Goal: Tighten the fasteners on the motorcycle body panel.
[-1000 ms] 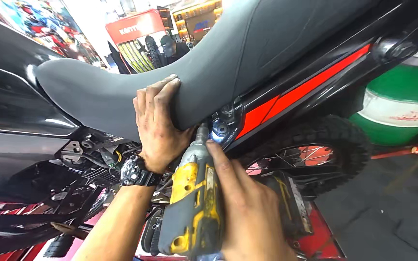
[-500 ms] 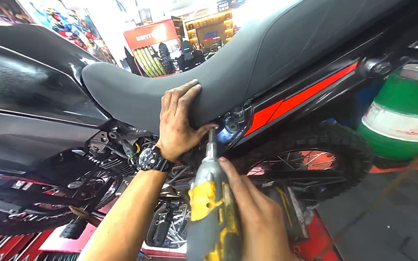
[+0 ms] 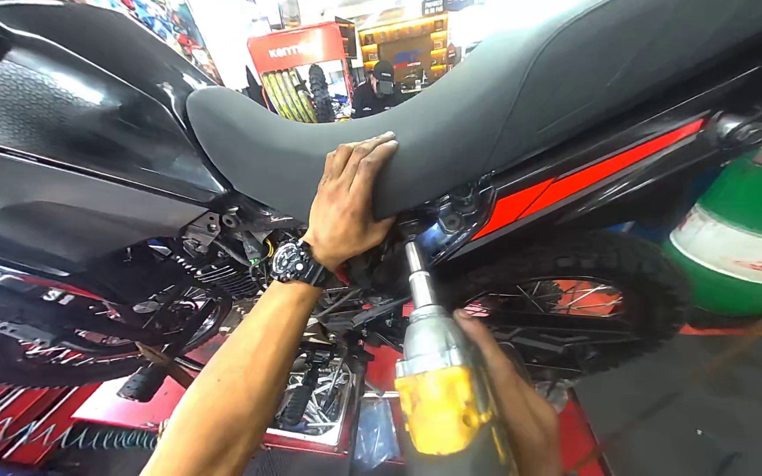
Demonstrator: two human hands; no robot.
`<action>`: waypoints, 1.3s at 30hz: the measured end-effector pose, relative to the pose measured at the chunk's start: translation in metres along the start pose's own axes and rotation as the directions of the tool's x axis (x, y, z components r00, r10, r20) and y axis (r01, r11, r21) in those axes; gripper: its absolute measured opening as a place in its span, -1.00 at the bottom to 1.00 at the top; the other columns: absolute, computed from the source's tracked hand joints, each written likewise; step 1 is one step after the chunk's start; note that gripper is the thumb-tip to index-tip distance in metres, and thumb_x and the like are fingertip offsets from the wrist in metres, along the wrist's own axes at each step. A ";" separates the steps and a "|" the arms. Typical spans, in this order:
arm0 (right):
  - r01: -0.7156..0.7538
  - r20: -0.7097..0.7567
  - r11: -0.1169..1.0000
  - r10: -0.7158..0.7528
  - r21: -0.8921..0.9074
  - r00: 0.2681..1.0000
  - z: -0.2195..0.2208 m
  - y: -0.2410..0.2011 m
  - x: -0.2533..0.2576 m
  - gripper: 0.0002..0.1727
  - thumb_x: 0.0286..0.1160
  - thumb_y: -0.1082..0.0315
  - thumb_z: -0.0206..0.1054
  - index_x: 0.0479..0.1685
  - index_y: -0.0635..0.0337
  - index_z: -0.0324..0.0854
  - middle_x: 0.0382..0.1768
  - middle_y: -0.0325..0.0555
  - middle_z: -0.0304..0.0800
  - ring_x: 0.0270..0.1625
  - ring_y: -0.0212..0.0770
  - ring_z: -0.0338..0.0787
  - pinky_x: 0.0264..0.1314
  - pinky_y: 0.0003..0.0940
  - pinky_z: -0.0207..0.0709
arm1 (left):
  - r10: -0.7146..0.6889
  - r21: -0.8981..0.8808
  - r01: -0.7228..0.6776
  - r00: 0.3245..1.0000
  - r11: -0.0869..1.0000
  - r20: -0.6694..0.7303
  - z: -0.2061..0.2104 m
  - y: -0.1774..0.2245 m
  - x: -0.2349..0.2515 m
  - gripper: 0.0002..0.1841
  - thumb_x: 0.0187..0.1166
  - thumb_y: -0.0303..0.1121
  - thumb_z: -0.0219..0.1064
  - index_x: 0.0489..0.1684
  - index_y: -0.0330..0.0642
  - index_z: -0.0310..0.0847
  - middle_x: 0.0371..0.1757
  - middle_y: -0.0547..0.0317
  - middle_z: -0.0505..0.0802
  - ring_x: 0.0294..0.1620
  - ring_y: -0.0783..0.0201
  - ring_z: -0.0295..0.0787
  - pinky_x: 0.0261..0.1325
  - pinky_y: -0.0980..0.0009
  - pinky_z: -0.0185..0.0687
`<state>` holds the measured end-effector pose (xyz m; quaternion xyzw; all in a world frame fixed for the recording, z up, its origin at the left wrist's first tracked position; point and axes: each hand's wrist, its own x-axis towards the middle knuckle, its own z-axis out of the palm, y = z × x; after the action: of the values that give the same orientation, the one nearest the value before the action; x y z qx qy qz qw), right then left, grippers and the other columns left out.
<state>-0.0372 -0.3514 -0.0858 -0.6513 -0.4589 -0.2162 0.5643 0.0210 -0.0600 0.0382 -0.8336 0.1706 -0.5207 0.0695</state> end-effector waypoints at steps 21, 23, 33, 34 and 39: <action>-0.280 -0.124 0.952 0.265 -0.125 0.956 0.041 0.000 0.050 0.12 0.02 0.03 0.64 0.83 -0.14 0.23 0.11 -0.21 0.80 -0.13 -0.27 0.83 -0.30 -0.15 0.77 | -0.051 0.033 0.052 0.998 0.998 -0.037 0.004 0.005 0.001 -0.12 0.06 -0.06 0.59 0.52 -0.25 0.48 0.50 -0.14 0.70 0.46 -0.13 0.60 0.46 -0.04 0.43; -0.298 -0.149 0.951 0.285 -0.078 0.947 0.045 0.000 0.048 0.11 0.05 0.04 0.63 0.83 -0.07 0.23 0.16 -0.17 0.80 -0.07 -0.28 0.85 -0.23 -0.17 0.80 | -0.058 0.050 0.060 0.998 0.997 -0.036 0.004 0.005 0.002 -0.11 0.11 0.03 0.61 0.52 -0.24 0.47 0.49 -0.15 0.71 0.44 -0.12 0.61 0.44 -0.03 0.42; -0.249 -0.172 0.935 0.210 -0.251 0.962 0.052 -0.004 0.052 -0.07 0.21 0.14 0.48 0.79 -0.02 0.33 -0.01 -0.04 0.77 -0.28 -0.19 0.78 -0.48 -0.26 0.65 | -0.078 0.126 0.089 0.993 0.988 -0.094 0.010 0.012 0.005 -0.13 0.14 0.09 0.58 0.46 -0.27 0.49 0.37 -0.24 0.74 0.31 -0.16 0.64 0.32 0.00 0.43; -0.239 -0.166 0.925 0.197 -0.295 0.966 0.049 -0.004 0.054 -0.13 0.27 0.16 0.45 0.78 -0.07 0.36 -0.05 -0.05 0.76 -0.32 -0.19 0.76 -0.52 -0.28 0.61 | -0.074 0.123 0.086 0.993 0.989 -0.095 0.011 0.012 0.004 -0.13 0.15 0.09 0.58 0.46 -0.27 0.49 0.37 -0.24 0.74 0.32 -0.17 0.63 0.32 0.00 0.43; -0.146 -0.040 0.866 0.145 -0.477 0.989 0.028 -0.003 0.066 -0.23 0.40 0.26 0.37 0.76 -0.28 0.39 -0.22 -0.17 0.71 -0.43 -0.19 0.66 -0.61 -0.31 0.44 | -0.091 0.118 0.098 0.994 0.988 -0.064 0.009 0.013 0.005 -0.11 0.14 0.10 0.59 0.48 -0.28 0.47 0.39 -0.27 0.72 0.36 -0.20 0.60 0.38 -0.04 0.39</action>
<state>-0.0141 -0.3023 -0.0393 -0.8029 -0.3401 -0.2807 0.4010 0.0280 -0.0744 0.0344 -0.8194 0.1010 -0.5570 0.0902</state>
